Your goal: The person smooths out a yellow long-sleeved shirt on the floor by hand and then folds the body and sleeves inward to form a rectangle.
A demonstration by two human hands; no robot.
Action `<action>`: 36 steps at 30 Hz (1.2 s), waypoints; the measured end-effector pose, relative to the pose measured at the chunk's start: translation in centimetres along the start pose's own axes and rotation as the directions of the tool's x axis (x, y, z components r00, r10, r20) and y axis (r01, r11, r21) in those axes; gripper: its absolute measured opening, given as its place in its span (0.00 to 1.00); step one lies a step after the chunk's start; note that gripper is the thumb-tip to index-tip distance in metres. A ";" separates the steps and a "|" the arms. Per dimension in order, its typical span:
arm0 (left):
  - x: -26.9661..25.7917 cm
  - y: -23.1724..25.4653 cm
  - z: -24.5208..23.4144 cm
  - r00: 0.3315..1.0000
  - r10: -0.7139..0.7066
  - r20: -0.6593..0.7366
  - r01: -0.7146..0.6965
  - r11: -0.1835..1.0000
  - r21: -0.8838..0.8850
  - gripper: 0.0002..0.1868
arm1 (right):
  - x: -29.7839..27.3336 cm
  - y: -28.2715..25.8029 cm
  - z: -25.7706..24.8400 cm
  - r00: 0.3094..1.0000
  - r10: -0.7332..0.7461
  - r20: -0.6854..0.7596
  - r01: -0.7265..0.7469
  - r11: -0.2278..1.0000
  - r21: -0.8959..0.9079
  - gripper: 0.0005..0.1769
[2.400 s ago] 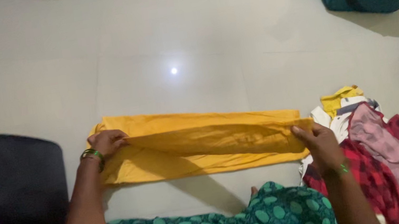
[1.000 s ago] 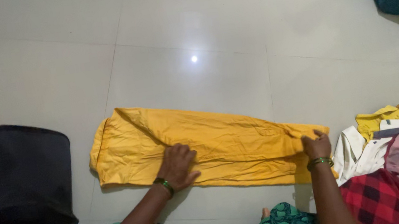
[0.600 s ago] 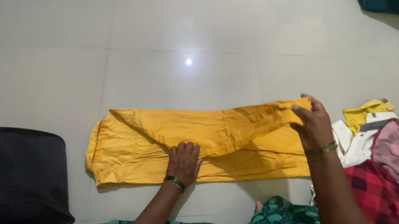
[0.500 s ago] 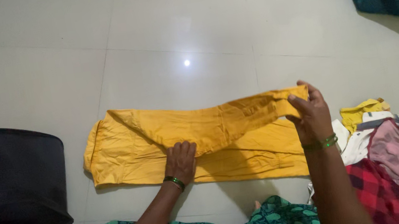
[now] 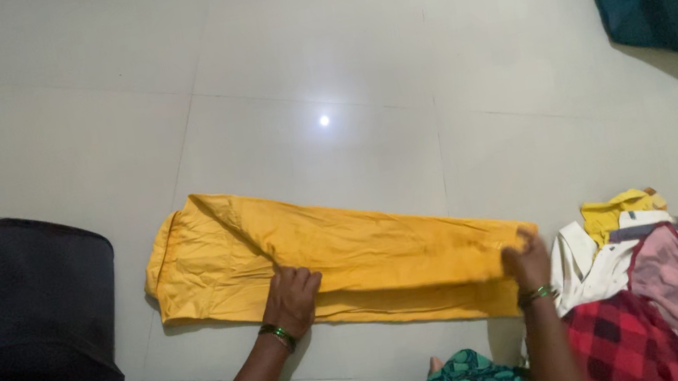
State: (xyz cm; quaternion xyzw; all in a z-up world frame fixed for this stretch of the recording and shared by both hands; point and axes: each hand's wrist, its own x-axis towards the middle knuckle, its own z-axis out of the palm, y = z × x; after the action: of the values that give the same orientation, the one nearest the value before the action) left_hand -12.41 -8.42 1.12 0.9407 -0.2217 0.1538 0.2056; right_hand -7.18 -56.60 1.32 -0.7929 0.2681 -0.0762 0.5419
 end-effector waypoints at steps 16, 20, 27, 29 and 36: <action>1.8 -1.7 -1.0 0.984 -0.151 -0.092 0.134 0.976 -0.169 0.12 | -1.4 4.6 0.5 0.997 0.006 -0.078 -0.022 0.980 -0.198 0.34; 5.0 -11.2 1.9 0.965 -0.216 -0.151 0.220 0.975 0.013 0.13 | -1.5 4.9 1.3 0.990 0.042 -0.132 -0.060 0.989 -0.134 0.35; 6.5 -21.0 1.9 0.918 -0.393 -0.049 0.396 0.912 0.108 0.20 | -1.4 5.4 0.9 0.995 0.035 -0.098 -0.023 0.992 0.125 0.31; 7.2 -21.2 0.6 0.901 -0.425 0.082 0.417 0.903 0.101 0.18 | -0.8 5.3 0.9 0.995 0.084 -0.060 -0.070 0.976 0.204 0.30; 7.1 -22.4 -3.0 0.906 -0.359 0.222 0.379 0.924 -0.052 0.08 | -1.8 4.6 -2.2 0.994 0.042 0.098 -0.065 0.967 0.245 0.17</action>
State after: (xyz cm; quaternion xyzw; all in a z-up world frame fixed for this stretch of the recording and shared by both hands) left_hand 3.88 8.75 -0.75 0.9658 -0.0668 0.0023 0.2504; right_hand -11.23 -58.74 -1.66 -0.7140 0.2526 -0.0579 0.6504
